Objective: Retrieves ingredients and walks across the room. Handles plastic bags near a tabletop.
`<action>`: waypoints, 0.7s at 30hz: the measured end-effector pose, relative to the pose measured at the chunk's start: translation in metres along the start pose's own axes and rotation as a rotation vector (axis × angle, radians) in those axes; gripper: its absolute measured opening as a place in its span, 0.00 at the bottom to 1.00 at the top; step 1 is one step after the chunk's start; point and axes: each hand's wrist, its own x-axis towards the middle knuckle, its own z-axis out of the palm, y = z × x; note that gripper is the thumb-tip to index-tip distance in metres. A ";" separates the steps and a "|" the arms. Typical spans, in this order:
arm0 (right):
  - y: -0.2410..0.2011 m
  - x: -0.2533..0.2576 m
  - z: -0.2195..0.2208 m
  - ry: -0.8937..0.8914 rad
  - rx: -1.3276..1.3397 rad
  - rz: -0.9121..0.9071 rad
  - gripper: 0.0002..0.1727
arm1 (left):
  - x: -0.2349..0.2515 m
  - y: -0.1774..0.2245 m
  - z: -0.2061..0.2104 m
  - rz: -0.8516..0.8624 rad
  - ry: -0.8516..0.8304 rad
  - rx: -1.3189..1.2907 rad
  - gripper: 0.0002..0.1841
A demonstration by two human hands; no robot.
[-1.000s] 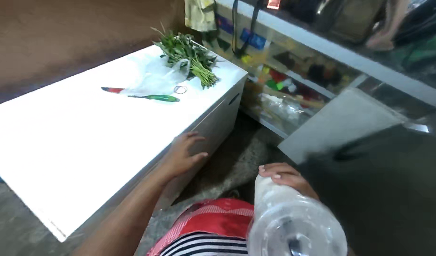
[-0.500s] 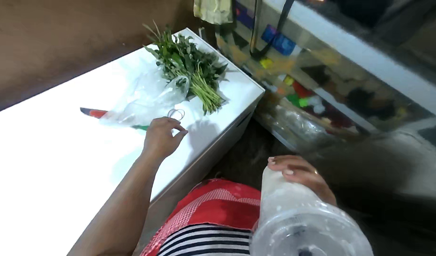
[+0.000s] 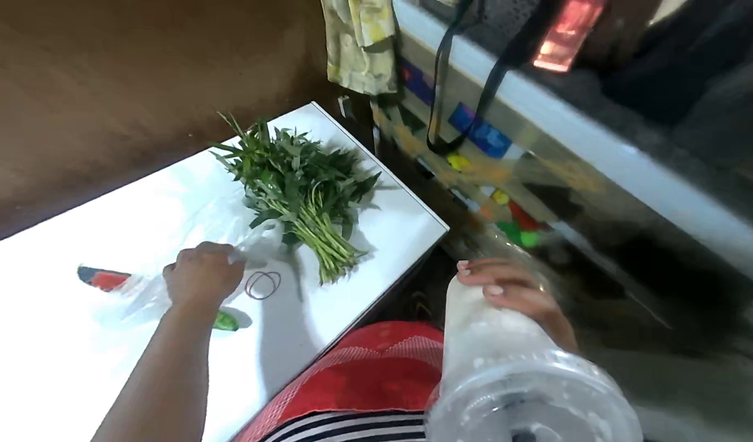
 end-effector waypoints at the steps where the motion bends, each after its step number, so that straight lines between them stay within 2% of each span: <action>1: 0.009 0.007 -0.012 -0.020 0.016 -0.005 0.25 | -0.004 -0.003 -0.002 -0.036 -0.005 0.020 0.21; 5: 0.051 0.036 -0.056 -0.103 0.071 -0.050 0.30 | -0.028 0.001 -0.024 -0.226 -0.071 0.072 0.20; 6: 0.062 0.042 -0.065 -0.122 0.092 -0.059 0.30 | -0.036 0.007 -0.030 -0.275 -0.038 0.034 0.20; 10: 0.103 0.065 -0.091 -0.191 0.165 -0.060 0.29 | -0.060 0.037 -0.036 -0.385 0.357 -0.138 0.27; 12: 0.119 0.076 -0.101 -0.231 0.195 -0.059 0.28 | -0.065 0.061 -0.032 -0.319 0.520 -0.169 0.28; 15: 0.138 0.093 -0.109 -0.283 0.247 -0.074 0.31 | -0.056 0.108 -0.024 -0.086 0.612 -0.138 0.28; 18: 0.156 0.106 -0.110 -0.323 0.307 -0.092 0.33 | -0.036 0.157 -0.009 0.161 0.503 -0.153 0.19; 21: 0.177 0.118 -0.106 -0.357 0.380 -0.112 0.32 | -0.007 0.186 0.016 0.276 0.359 -0.125 0.12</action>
